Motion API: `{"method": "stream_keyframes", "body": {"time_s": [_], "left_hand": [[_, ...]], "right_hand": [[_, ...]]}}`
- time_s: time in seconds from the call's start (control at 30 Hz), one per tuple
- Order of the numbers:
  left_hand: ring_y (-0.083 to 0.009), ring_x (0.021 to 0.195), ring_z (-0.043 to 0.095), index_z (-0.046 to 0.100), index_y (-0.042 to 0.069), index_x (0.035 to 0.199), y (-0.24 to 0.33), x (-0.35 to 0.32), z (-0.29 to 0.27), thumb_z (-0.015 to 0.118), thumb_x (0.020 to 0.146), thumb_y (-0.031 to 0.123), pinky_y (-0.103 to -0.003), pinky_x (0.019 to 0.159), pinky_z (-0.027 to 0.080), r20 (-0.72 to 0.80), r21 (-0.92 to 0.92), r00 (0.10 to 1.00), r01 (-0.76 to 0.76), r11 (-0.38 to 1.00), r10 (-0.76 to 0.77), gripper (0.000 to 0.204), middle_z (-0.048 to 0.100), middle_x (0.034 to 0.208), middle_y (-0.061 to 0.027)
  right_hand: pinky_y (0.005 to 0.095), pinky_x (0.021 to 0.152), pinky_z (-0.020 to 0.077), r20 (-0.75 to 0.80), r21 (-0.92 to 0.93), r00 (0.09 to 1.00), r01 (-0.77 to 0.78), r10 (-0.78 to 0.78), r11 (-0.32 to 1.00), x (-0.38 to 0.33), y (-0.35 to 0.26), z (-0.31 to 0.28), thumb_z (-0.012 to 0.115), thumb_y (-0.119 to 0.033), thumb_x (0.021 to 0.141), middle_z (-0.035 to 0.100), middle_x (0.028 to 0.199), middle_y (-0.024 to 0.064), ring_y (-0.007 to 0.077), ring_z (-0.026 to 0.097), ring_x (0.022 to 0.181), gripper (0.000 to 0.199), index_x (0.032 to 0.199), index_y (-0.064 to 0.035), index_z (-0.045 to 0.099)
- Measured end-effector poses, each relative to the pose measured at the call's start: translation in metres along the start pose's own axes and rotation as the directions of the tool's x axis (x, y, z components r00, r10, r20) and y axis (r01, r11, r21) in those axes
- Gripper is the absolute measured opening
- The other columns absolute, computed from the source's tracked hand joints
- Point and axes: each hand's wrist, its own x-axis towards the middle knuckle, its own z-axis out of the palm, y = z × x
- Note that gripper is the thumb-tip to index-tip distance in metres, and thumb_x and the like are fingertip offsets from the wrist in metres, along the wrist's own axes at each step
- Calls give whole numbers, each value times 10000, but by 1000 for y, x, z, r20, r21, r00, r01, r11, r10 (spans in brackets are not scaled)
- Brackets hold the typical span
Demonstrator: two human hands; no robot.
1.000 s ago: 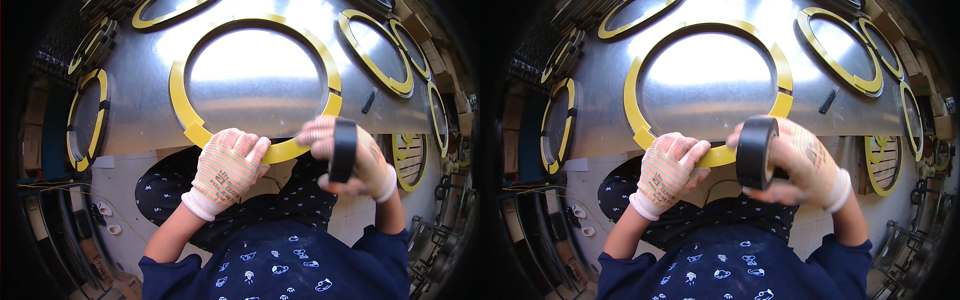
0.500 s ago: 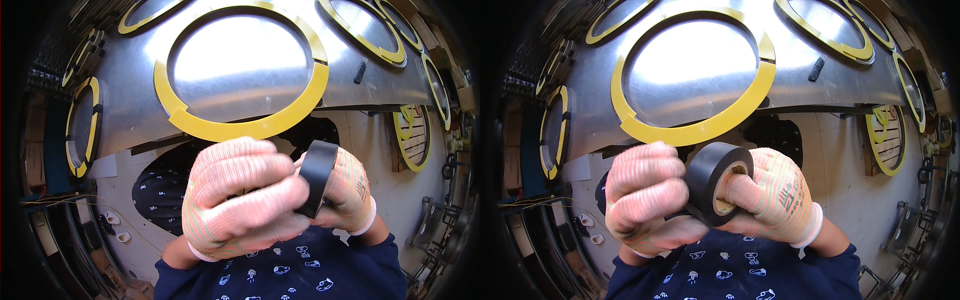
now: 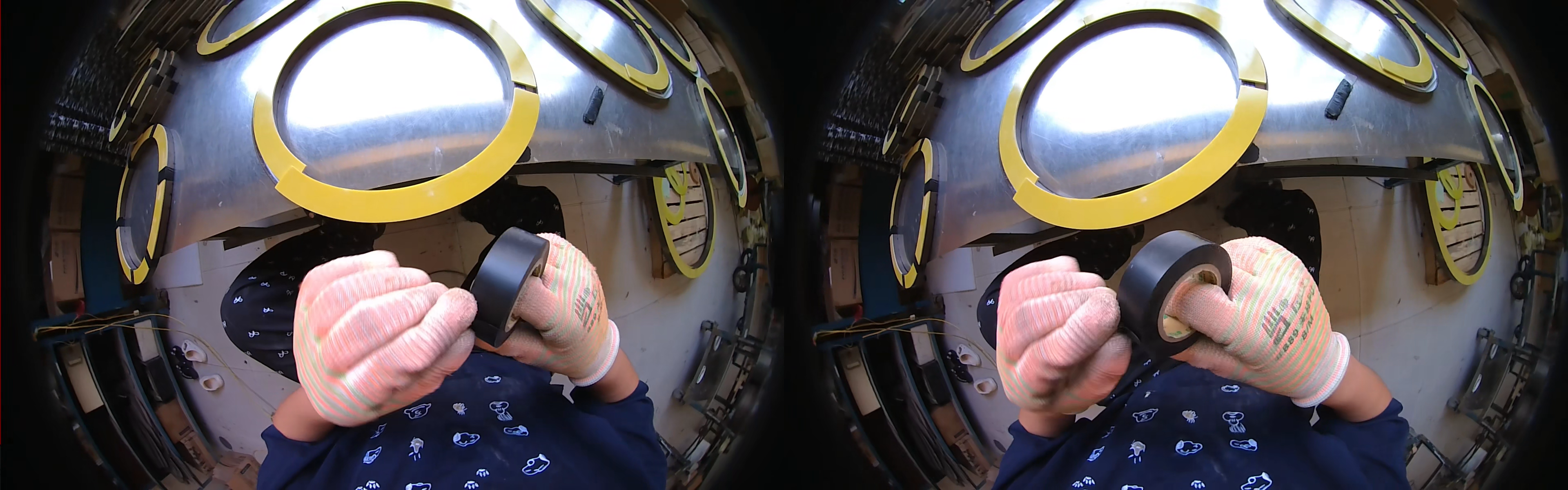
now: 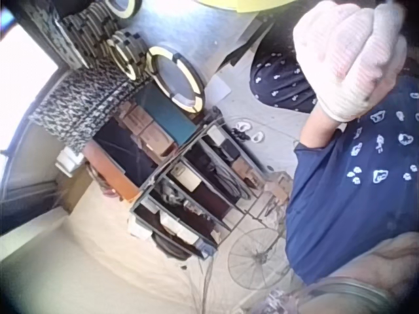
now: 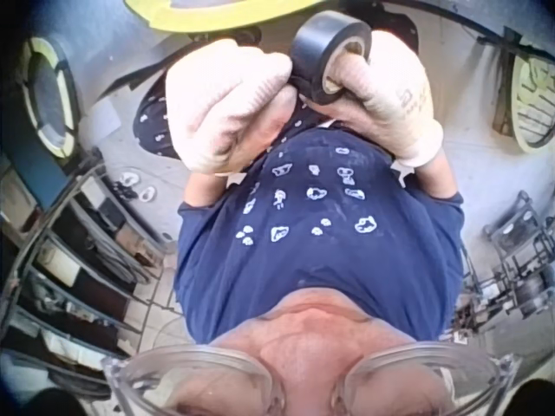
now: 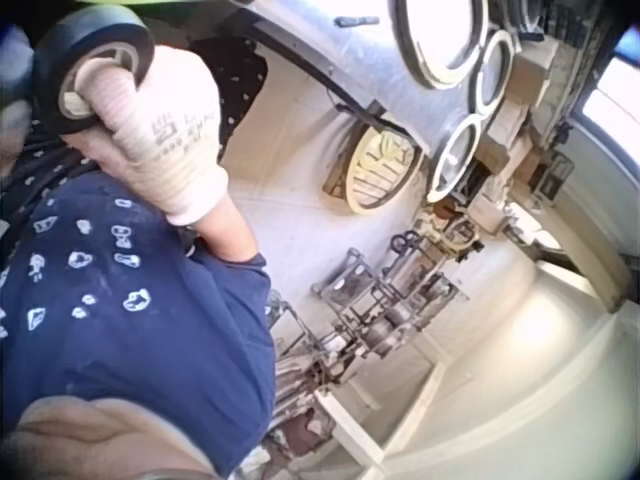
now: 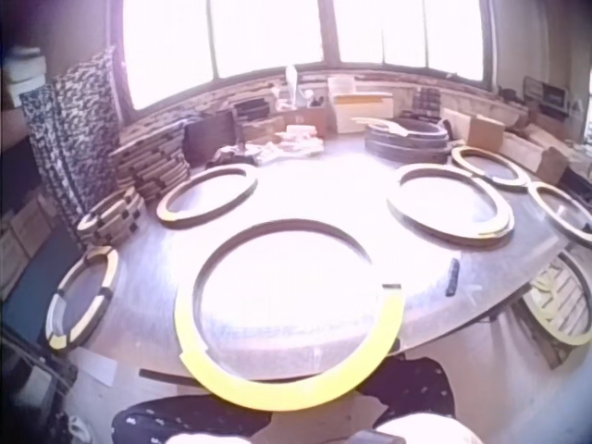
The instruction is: Applying black tape to yellow circular frames on a large metal surface.
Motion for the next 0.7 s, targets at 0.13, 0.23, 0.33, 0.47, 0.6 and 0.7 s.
{"method": "stream_keyframes", "body": {"time_s": [0.13,0.23,0.33,0.47,0.6,0.7], "left_hand": [[-184,779,676,767,131,965,13,-5,2,834,645,43,-341,728,547,15,238,1000,2,971,-6,339,681,859,20],[-187,698,654,747,141,918,12,-5,3,778,642,7,-332,718,535,105,113,993,42,993,-54,308,645,751,34],[-226,707,634,708,139,923,2,-7,6,809,671,30,-382,708,511,260,-456,938,328,827,-229,293,639,772,7],[-278,881,630,666,144,952,0,-22,18,869,681,65,-411,782,495,161,-337,938,343,877,-306,347,648,968,-71],[-279,877,665,648,114,948,-1,-35,29,885,727,53,-402,772,529,36,-306,924,374,876,-381,330,696,977,-79],[-297,864,712,641,85,929,1,-34,28,843,774,-18,-393,756,568,-4,-179,932,357,917,-363,275,743,982,-110]], "right_hand": [[415,628,497,54,-38,999,-1,3,999,-5,4,2,907,-265,638,670,862,41,305,652,721,423,985,-131,705],[437,610,510,70,-43,995,-67,70,997,-13,8,8,877,-292,697,653,775,47,308,663,675,342,928,-149,671],[430,565,493,89,50,987,-139,134,989,-25,14,20,890,-297,719,634,725,46,305,644,621,331,891,-155,646],[426,529,475,41,127,971,-241,237,962,-40,11,40,891,-295,733,609,674,78,318,622,588,347,905,-131,638],[432,529,485,75,203,936,-353,344,914,-41,-1,51,864,-301,773,601,651,101,330,622,576,333,933,-103,650],[427,528,499,315,344,878,-459,360,819,-31,-4,44,812,-362,860,603,633,86,321,632,553,324,950,-96,651]]}}
